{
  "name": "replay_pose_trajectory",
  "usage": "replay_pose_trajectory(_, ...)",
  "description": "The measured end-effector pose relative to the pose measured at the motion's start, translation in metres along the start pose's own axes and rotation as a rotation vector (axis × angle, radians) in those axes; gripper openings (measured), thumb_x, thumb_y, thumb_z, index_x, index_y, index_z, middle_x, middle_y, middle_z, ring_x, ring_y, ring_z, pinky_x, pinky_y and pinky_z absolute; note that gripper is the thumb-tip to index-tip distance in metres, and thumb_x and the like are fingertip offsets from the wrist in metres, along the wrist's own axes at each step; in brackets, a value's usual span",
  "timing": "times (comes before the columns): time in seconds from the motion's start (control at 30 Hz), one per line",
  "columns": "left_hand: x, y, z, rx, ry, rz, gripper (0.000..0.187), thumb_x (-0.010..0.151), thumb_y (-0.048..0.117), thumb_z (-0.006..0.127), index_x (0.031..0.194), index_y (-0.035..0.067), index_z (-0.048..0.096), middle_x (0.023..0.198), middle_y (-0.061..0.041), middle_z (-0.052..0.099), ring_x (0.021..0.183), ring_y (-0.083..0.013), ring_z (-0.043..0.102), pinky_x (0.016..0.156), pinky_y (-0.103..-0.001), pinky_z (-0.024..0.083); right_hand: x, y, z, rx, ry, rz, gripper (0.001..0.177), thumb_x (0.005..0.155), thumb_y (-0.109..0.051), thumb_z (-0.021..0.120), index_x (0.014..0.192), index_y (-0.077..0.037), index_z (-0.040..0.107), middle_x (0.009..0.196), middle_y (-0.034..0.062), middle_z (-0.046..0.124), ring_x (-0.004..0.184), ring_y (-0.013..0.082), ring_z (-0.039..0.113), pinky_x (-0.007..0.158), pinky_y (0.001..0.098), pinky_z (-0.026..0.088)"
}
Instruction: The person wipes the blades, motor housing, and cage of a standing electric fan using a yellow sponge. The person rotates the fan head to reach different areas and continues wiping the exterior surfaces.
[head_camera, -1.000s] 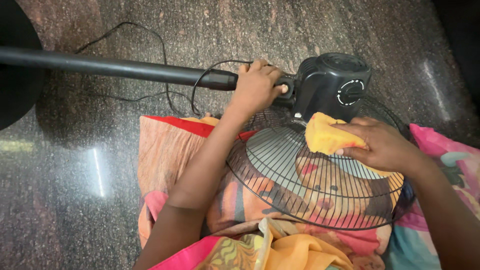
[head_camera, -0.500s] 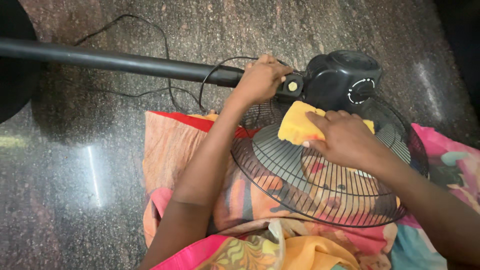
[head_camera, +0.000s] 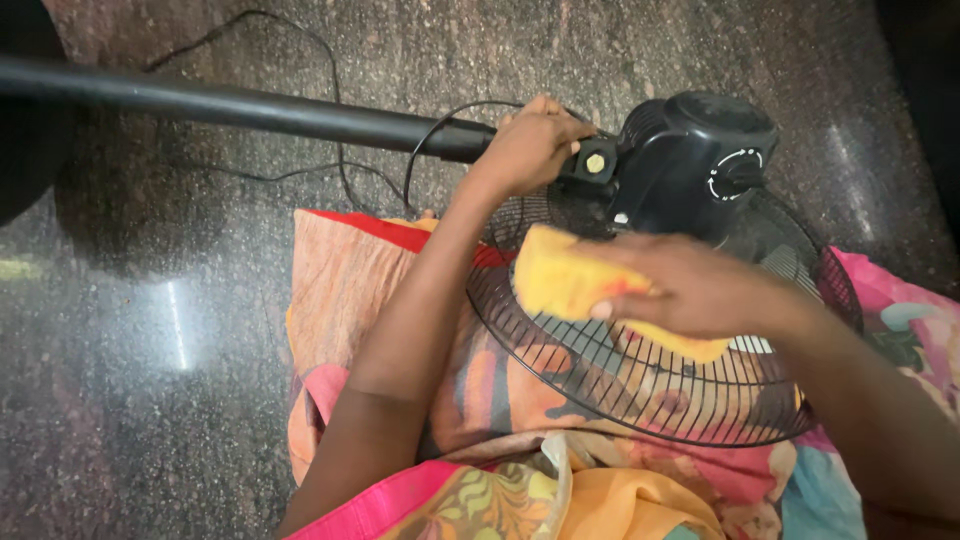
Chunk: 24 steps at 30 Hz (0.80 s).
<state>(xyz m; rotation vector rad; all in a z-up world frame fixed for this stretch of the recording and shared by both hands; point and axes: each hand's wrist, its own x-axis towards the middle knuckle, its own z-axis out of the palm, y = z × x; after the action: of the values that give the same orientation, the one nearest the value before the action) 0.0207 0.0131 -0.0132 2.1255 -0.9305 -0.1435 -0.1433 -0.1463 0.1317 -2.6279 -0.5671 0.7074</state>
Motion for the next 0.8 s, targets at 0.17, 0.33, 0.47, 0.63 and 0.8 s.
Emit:
replay_pose_trajectory(0.17, 0.004, -0.001, -0.001, 0.011, -0.023, -0.015, 0.034, 0.092, 0.019, 0.067, 0.125, 0.020, 0.074, 0.113, -0.003, 0.071, 0.118, -0.0253, 0.056, 0.099, -0.052, 0.040, 0.005, -0.009, -0.002, -0.375, 0.086, 0.239, 0.071, 0.090, -0.050, 0.064, 0.148, -0.013, 0.049, 0.117, 0.0175, 0.063, 0.105, 0.0367, 0.062, 0.089, 0.0511, 0.049)
replay_pose_trajectory(0.33, 0.002, -0.007, 0.000, -0.007, -0.028, 0.008, 0.035, 0.093, 0.020, 0.067, 0.127, 0.019, 0.073, 0.118, -0.003, 0.071, 0.119, -0.0263, 0.055, 0.098, -0.049, 0.041, -0.002, -0.015, 0.002, -0.068, 0.030, -0.028, 0.078, 0.082, -0.049, 0.068, 0.151, -0.016, 0.050, 0.110, 0.0166, 0.063, 0.097, 0.0336, 0.063, 0.084, 0.0483, 0.051)
replay_pose_trajectory(0.47, 0.005, -0.005, -0.002, 0.000, -0.038, 0.010, 0.036, 0.091, 0.021, 0.069, 0.127, 0.019, 0.072, 0.118, -0.004, 0.071, 0.120, -0.0267, 0.055, 0.098, -0.048, 0.043, -0.007, -0.011, -0.007, -0.197, 0.254, 0.023, 0.071, 0.086, -0.046, 0.067, 0.147, -0.013, 0.052, 0.108, 0.0161, 0.063, 0.103, 0.0359, 0.060, 0.089, 0.0489, 0.049)
replay_pose_trajectory(0.63, 0.000, 0.004, -0.005, 0.004, -0.010, -0.011, 0.039, 0.088, 0.024, 0.072, 0.127, 0.019, 0.072, 0.118, -0.004, 0.071, 0.121, -0.0260, 0.055, 0.100, -0.051, 0.042, -0.013, -0.027, 0.007, -0.285, 0.179, -0.111, 0.079, 0.076, -0.045, 0.074, 0.145, -0.014, 0.052, 0.108, 0.0176, 0.063, 0.101, 0.0362, 0.061, 0.087, 0.0502, 0.047)
replay_pose_trajectory(0.8, -0.006, 0.023, -0.003, 0.127, 0.058, -0.014, 0.042, 0.082, 0.026, 0.076, 0.122, 0.016, 0.072, 0.119, -0.004, 0.071, 0.126, -0.0281, 0.052, 0.099, -0.058, 0.040, -0.062, 0.022, -0.009, -0.055, 0.210, -0.094, 0.082, 0.079, -0.049, 0.074, 0.149, -0.014, 0.050, 0.115, 0.0160, 0.064, 0.106, 0.0358, 0.062, 0.092, 0.0476, 0.048)
